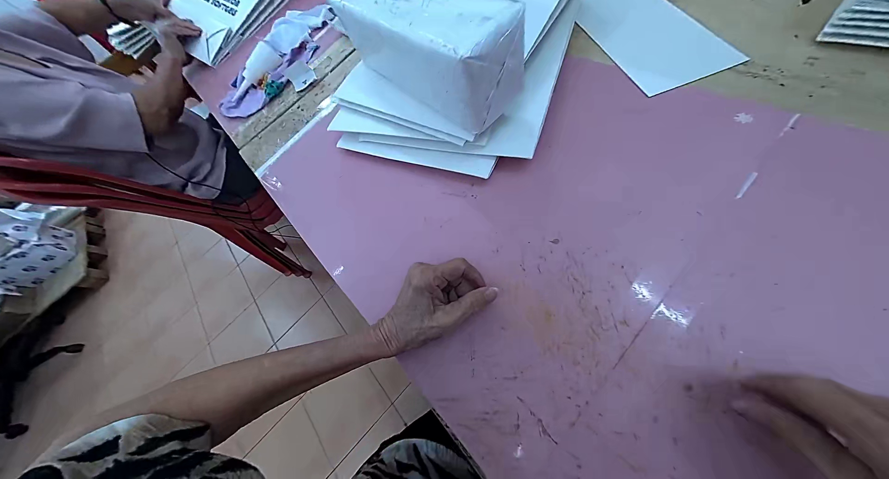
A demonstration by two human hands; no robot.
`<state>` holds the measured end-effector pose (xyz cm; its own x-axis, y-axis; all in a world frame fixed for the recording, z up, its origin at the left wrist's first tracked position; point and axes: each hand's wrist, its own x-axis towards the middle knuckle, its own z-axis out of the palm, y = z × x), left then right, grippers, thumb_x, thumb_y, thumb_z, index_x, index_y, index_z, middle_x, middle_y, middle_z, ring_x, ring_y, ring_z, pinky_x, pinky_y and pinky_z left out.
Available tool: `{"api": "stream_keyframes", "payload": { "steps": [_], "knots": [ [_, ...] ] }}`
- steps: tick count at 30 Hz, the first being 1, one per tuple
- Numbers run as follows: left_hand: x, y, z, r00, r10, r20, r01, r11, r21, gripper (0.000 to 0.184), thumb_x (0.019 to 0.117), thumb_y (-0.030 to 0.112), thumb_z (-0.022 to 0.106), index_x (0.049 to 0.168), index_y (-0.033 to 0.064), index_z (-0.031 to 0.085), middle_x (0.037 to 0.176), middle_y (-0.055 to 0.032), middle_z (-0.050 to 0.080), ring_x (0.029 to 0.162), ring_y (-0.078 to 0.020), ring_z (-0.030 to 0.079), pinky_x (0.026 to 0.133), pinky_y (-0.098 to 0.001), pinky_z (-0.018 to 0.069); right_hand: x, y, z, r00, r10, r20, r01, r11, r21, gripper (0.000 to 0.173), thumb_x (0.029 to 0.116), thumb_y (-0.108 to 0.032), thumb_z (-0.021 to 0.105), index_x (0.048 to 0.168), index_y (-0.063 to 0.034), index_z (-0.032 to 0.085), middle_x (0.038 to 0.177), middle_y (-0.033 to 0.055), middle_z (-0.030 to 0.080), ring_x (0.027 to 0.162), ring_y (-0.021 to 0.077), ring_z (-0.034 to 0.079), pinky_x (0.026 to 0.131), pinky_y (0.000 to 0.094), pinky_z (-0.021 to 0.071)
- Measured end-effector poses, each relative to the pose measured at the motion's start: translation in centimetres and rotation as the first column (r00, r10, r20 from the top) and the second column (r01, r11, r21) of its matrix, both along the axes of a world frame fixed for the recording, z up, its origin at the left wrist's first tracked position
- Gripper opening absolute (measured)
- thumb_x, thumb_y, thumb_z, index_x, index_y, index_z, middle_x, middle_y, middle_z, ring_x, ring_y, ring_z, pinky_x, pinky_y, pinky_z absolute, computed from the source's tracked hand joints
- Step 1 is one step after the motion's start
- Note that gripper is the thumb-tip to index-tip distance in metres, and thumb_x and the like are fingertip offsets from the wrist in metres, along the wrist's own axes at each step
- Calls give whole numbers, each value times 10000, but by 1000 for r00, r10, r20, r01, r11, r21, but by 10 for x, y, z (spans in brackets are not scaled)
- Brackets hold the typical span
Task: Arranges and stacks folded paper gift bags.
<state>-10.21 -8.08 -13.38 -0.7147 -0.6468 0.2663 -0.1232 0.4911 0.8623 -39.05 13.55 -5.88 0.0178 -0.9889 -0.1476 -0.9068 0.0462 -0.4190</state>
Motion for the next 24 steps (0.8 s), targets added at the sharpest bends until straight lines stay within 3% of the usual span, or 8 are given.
{"api": "stream_keyframes", "payload": {
  "steps": [5,9,12,13,15,18,21,24],
  "knots": [
    [1,-6,0,995,-75,-64,77,996,35,95,937,53,657,866,-9,665,582,62,573,501,51,513,484,-107,435,16,-62,-43,988,-30,-149,-49,862,-504,359,982,-235,481,956,46,704,724,146,657,605,298,654,518,464,491],
    [-2,-9,4,989,-123,-83,131,986,102,105,955,51,655,901,-38,671,583,22,572,494,10,514,485,-140,435,57,-100,-24,983,-47,-178,-58,838,-542,209,941,-105,664,1007,92,686,854,227,679,712,391,687,617,544,540],
    [0,-21,7,991,-130,-15,131,983,129,117,985,67,635,982,-44,670,662,-20,624,528,-12,579,515,-156,501,85,-128,2,963,-89,-254,-52,863,-502,304,958,-121,710,1128,123,648,985,303,656,807,469,673,704,609,534],
    [0,-28,8,995,-103,-3,103,993,49,124,984,63,629,1007,-49,678,714,-47,645,569,-37,598,555,-179,519,91,-140,14,955,-97,-282,-61,861,-504,329,968,-129,699,1161,129,632,1022,320,645,847,484,666,731,619,528],
    [6,-41,12,1000,-3,3,3,984,-179,160,965,24,617,1064,-76,692,863,-159,691,720,-184,656,685,-313,550,105,-164,38,939,-104,-329,-84,856,-510,362,987,-123,672,1217,147,600,1120,361,615,963,531,643,797,644,510],
    [14,-71,9,988,150,-26,-147,898,-414,171,956,-15,611,1092,-86,686,1002,-245,668,862,-342,680,784,-449,566,116,-208,56,939,-109,-327,-92,834,-544,414,972,-112,679,1264,159,567,1223,388,577,1106,567,595,871,660,493],
    [15,-110,-4,959,272,-76,-267,787,-556,159,937,-38,606,1060,-82,698,1053,-262,657,979,-406,673,842,-497,563,117,-253,58,923,-99,-373,-147,803,-578,456,904,-69,742,1251,172,568,1260,401,555,1161,587,559,927,666,468],
    [17,-138,-8,941,325,-89,-303,702,-645,194,911,-14,657,1085,-83,707,1149,-289,651,1070,-444,651,899,-516,544,112,-287,55,880,-101,-465,-199,811,-551,646,841,-177,827,1305,168,538,1325,435,514,1253,613,496,1024,683,401]
  ]
}}
